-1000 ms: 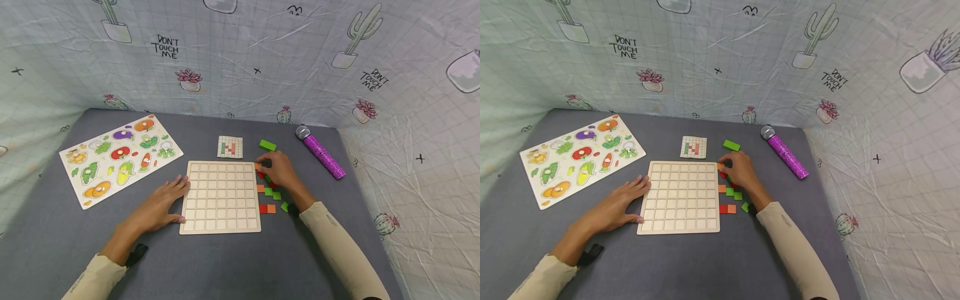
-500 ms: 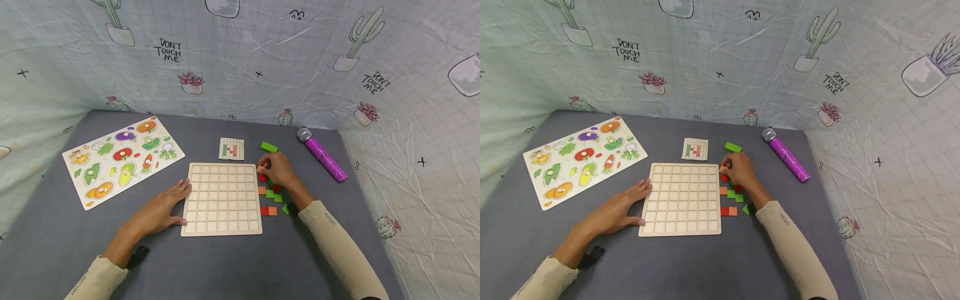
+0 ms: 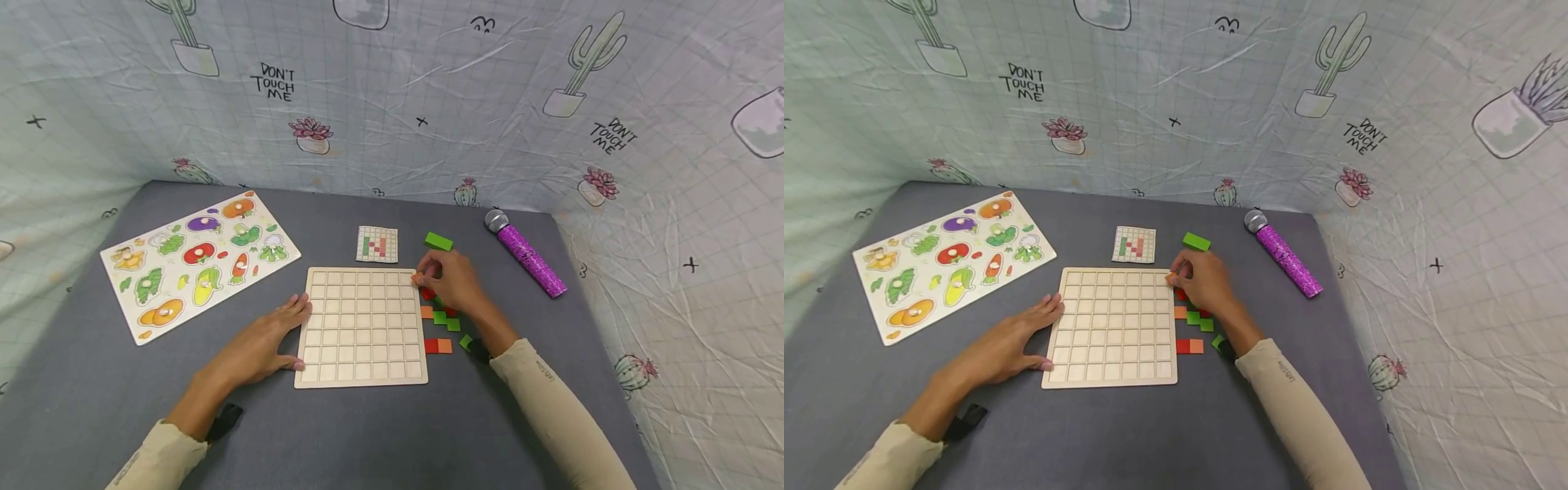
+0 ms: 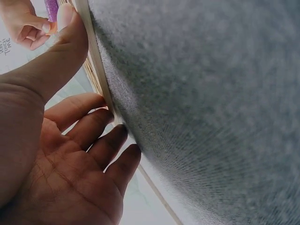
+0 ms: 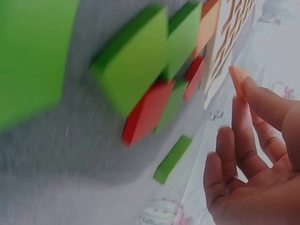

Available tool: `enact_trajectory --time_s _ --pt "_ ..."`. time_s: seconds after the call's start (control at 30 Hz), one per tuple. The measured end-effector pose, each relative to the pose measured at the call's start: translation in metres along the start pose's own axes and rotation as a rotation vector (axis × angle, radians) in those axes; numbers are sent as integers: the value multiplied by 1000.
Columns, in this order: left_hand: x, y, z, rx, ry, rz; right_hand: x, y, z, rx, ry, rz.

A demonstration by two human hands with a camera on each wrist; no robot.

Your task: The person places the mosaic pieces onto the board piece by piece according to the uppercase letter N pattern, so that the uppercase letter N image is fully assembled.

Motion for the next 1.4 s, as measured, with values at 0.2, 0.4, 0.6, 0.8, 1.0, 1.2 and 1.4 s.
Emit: enact_trajectory --time_s 0.2,0.4,0.6,0.8,1.0,1.2,1.4 --pt "0 0 1 -10 -8 3 5 16 -10 -41 21 -45" --pt "0 1 1 -12 -12 6 7 31 -21 -60 19 -99" --pt "-1 2 0 -2 -3 15 8 44 -29 -39 4 -142" --pt "-1 3 0 3 -6 15 7 53 -32 -26 1 -152" --pt "-2 3 0 2 -8 14 8 59 -32 22 4 -152" --pt "-2 4 0 4 -10 17 7 62 -33 77 8 -150" --pt "-2 4 0 1 -8 21 8 60 -32 44 -3 -160"
Point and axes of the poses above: each hand's wrist, its own x-axis away from the middle knuckle, its own y-axis out of the palm, z = x × y, the point moved 1 cm from there along -x, towards the middle knuckle, and after that the axes turned 12 degrees about -x, right-handed, at the moved point
